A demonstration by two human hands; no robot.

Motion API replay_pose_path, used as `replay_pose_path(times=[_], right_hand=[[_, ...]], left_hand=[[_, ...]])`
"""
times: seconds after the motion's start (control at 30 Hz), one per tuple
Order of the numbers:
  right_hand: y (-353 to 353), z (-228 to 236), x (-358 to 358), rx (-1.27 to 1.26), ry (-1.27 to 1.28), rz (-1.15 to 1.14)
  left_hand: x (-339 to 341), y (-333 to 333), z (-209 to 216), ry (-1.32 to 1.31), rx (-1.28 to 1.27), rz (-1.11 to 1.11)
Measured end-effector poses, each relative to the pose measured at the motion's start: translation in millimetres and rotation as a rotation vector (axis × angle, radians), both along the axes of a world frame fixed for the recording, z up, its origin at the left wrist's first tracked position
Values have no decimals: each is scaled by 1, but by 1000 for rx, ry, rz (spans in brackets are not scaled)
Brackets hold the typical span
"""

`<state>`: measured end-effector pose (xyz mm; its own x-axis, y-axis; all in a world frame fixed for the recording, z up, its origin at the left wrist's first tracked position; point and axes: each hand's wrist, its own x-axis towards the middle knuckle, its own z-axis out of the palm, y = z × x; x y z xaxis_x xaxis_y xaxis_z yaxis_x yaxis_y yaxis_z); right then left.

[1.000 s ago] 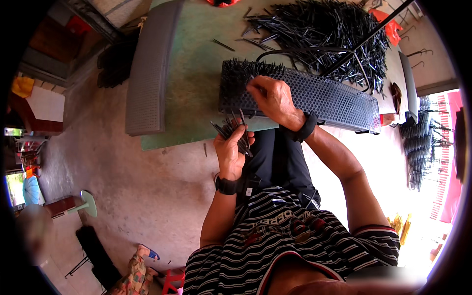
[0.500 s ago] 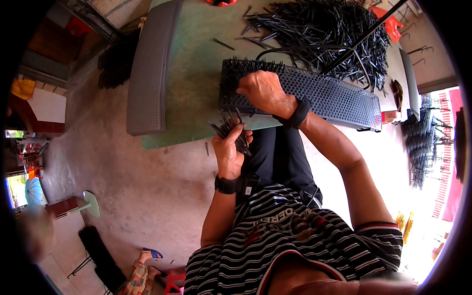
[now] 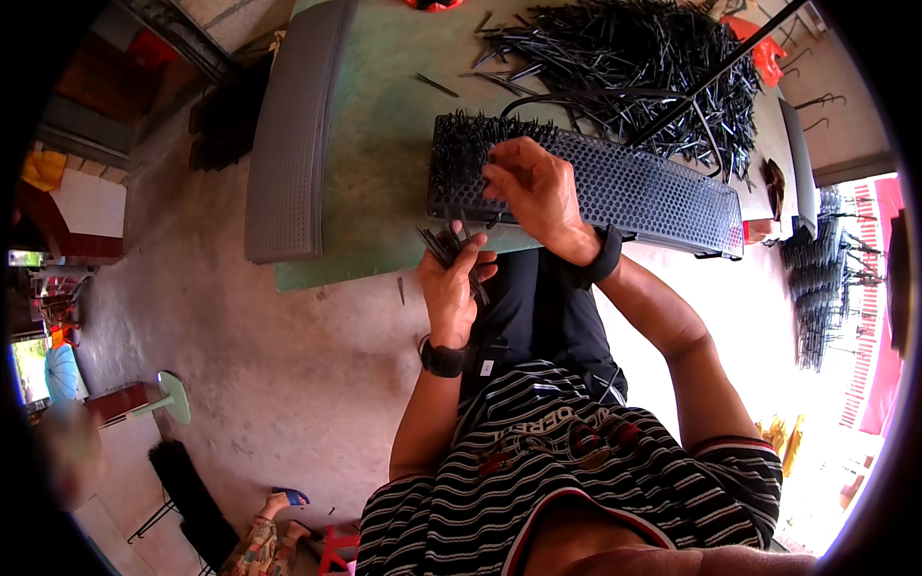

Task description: The person picks up thin black bristles from a pile on a table and inserts them one by one into the holes of a perforated metal base. The person holds a bundle of bristles in the left hand and uses the right hand to place each bristle into the base, gradually filling the holes.

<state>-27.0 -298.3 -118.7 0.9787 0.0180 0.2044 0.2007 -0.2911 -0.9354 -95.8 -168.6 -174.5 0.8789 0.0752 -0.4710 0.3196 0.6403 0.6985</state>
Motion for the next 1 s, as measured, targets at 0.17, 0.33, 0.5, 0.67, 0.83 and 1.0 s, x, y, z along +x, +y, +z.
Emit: replay_pose_path(times=[0.17, 0.33, 0.5, 0.67, 0.83, 1.0], right_hand=[[10, -9, 9, -115, -309, 8], [12, -16, 13, -175, -366, 49], [12, -24, 17, -352, -384, 91], [7, -25, 23, -718, -388, 133], [-1, -10, 18, -409, 19, 317], [-12, -14, 15, -79, 222, 146]], left_hand=[[-3, 4, -11, 7, -27, 11], [-4, 10, -15, 22, -26, 16], [-6, 14, -12, 32, -70, -18], [-7, 14, -12, 43, -88, -64], [-6, 13, -2, 4, -79, -190], [-6, 4, -6, -30, 4, -319]])
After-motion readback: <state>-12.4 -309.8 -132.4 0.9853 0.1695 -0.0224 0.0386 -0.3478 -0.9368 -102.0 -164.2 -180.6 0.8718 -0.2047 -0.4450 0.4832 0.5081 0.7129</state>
